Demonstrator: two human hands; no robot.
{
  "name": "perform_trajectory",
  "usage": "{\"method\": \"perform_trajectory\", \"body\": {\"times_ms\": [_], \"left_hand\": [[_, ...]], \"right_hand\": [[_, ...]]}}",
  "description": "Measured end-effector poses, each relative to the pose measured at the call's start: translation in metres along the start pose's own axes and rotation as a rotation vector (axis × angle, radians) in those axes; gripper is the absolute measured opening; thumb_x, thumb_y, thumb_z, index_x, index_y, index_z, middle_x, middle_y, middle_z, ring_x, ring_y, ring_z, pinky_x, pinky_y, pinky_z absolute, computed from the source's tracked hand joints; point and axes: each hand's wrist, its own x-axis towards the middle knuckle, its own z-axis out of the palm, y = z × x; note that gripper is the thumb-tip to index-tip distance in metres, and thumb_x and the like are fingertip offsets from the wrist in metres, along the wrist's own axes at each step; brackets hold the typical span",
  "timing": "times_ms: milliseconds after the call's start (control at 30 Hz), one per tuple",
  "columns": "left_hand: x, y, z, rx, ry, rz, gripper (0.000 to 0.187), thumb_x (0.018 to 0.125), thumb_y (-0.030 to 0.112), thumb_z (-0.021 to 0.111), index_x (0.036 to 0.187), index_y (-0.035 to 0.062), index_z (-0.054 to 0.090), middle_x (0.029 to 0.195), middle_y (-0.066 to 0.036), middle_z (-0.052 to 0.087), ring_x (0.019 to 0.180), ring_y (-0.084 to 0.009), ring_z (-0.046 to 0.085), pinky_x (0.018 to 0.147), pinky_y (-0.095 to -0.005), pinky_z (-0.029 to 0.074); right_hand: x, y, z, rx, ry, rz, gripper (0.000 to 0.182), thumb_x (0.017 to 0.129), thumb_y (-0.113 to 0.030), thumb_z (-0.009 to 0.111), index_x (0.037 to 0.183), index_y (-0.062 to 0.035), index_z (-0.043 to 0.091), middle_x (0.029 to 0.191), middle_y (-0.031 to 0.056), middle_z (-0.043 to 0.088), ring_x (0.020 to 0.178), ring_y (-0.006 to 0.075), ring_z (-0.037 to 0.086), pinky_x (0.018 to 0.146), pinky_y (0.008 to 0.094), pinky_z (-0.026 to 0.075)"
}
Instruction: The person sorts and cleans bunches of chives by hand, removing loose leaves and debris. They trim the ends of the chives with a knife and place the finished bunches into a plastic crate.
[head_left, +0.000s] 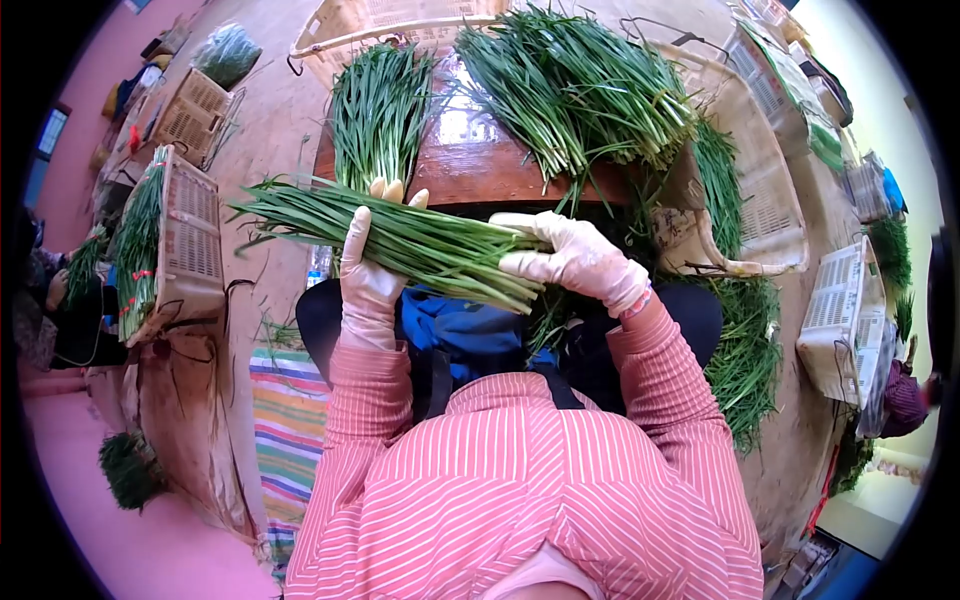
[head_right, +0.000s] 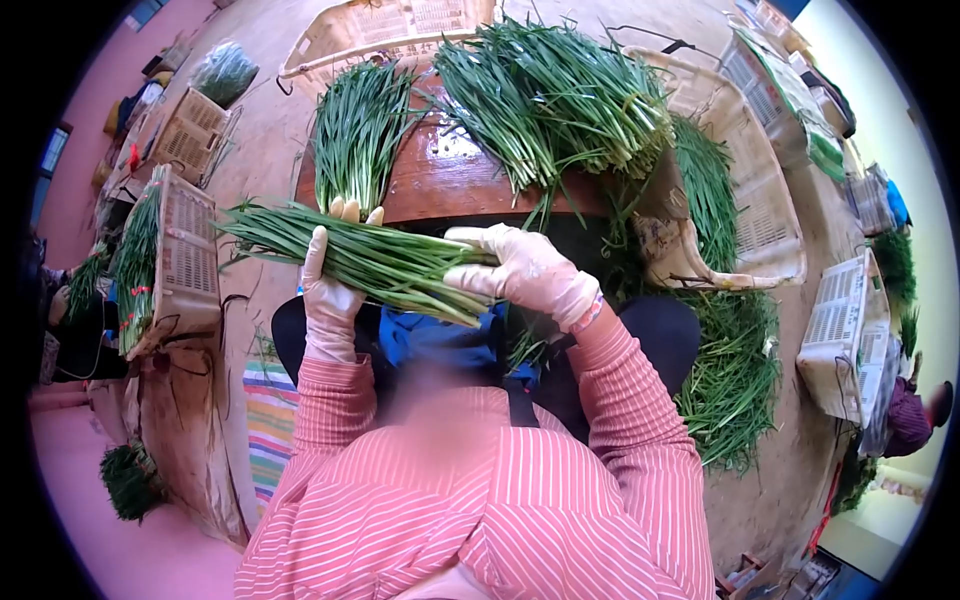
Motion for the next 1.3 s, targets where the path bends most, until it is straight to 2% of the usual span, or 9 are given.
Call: {"method": "perform_trajectory", "body": {"times_ms": [267, 400, 600, 667, 933, 1033, 1100, 1133, 1300], "left_hand": [[0.000, 0.000, 0.002, -0.092, -0.191, -0.030, 0.059, 0.092, 0.030, 0.058, 0.140, 0.0041, 0.035, 0.137, -0.016, 0.046, 0.133, -0.0422, 0.030, 0.110, -0.0553, 0.026], [0.006, 0.001, -0.002, -0.153, -0.163, -0.072, 0.044, 0.096, 0.020, 0.051, 0.136, 0.0041, 0.042, 0.114, -0.013, 0.064, 0.121, -0.0404, 0.048, 0.108, -0.0568, 0.029], [0.006, 0.003, -0.004, -0.050, 0.017, -0.045, 0.030, 0.094, 0.013, 0.052, 0.123, 0.0051, 0.053, 0.101, -0.009, 0.068, 0.108, -0.0351, 0.059, 0.099, -0.0580, 0.041], [0.007, 0.001, -0.002, -0.021, 0.048, -0.038, 0.027, 0.094, 0.012, 0.052, 0.120, 0.0049, 0.055, 0.100, -0.009, 0.068, 0.106, -0.0349, 0.060, 0.098, -0.0580, 0.042], [0.008, 0.012, -0.013, 0.016, 0.279, 0.090, 0.026, 0.091, 0.012, 0.056, 0.117, 0.0075, 0.057, 0.100, -0.006, 0.066, 0.103, -0.0339, 0.061, 0.098, -0.0586, 0.042], [0.008, 0.028, -0.029, 0.022, 0.249, 0.137, 0.028, 0.090, 0.013, 0.057, 0.118, 0.0087, 0.057, 0.104, -0.006, 0.065, 0.105, -0.0326, 0.060, 0.099, -0.0581, 0.042], [0.009, 0.029, -0.027, 0.024, 0.248, 0.137, 0.029, 0.090, 0.013, 0.057, 0.119, 0.0087, 0.056, 0.104, -0.006, 0.065, 0.106, -0.0326, 0.060, 0.099, -0.0580, 0.041], [0.010, 0.026, -0.025, 0.029, 0.237, 0.124, 0.029, 0.090, 0.013, 0.056, 0.119, 0.0087, 0.057, 0.104, -0.006, 0.065, 0.105, -0.0325, 0.060, 0.099, -0.0579, 0.041], [0.010, 0.007, -0.006, -0.016, 0.159, 0.021, 0.029, 0.091, 0.014, 0.056, 0.119, 0.0080, 0.057, 0.110, -0.007, 0.065, 0.107, -0.0334, 0.059, 0.102, -0.0565, 0.039]], "right_hand": [[0.006, 0.010, 0.006, 0.241, 0.033, -0.014, 0.030, 0.087, -0.018, 0.065, 0.115, -0.0049, 0.064, 0.097, 0.0035, 0.067, 0.088, 0.0080, 0.061, 0.079, 0.0234, 0.048], [0.008, 0.004, 0.006, -0.234, 0.176, -0.302, 0.049, 0.077, -0.016, 0.071, 0.124, -0.0129, 0.059, 0.111, 0.0140, 0.062, 0.098, 0.0288, 0.061, 0.087, 0.0327, 0.047], [0.011, -0.010, 0.005, -0.822, 0.285, -0.680, 0.046, 0.068, -0.010, 0.071, 0.113, -0.0159, 0.064, 0.118, 0.0110, 0.059, 0.109, 0.0294, 0.056, 0.091, 0.0377, 0.046], [0.017, -0.002, 0.010, -0.851, 0.378, -0.809, 0.026, 0.072, -0.013, 0.064, 0.098, -0.0141, 0.066, 0.102, 0.0059, 0.066, 0.093, 0.0261, 0.063, 0.077, 0.0360, 0.051], [-0.025, 0.023, -0.030, -0.708, 0.399, -0.634, 0.013, 0.075, -0.009, 0.065, 0.087, -0.0087, 0.068, 0.084, 0.0073, 0.069, 0.075, 0.0255, 0.066, 0.067, 0.0345, 0.053], [-0.064, 0.079, -0.074, -1.067, 0.411, -0.075, 0.016, 0.075, -0.014, 0.068, 0.090, -0.0090, 0.070, 0.084, 0.0080, 0.069, 0.075, 0.0264, 0.066, 0.068, 0.0352, 0.053], [-0.069, 0.055, -0.079, -1.236, 0.264, 0.418, 0.032, 0.075, -0.030, 0.067, 0.097, -0.0071, 0.068, 0.100, 0.0110, 0.067, 0.090, 0.0272, 0.064, 0.078, 0.0364, 0.051], [-0.070, 0.055, -0.071, -1.150, 0.470, 0.011, 0.045, 0.076, -0.032, 0.068, 0.110, -0.0034, 0.064, 0.114, 0.0153, 0.062, 0.105, 0.0302, 0.059, 0.090, 0.0375, 0.046], [-0.021, -0.015, -0.007, -0.646, 0.227, -0.346, 0.089, 0.065, -0.036, 0.079, 0.135, 0.0013, 0.040, 0.130, 0.0230, 0.049, 0.121, 0.0341, 0.049, 0.103, 0.0395, 0.038]]}}
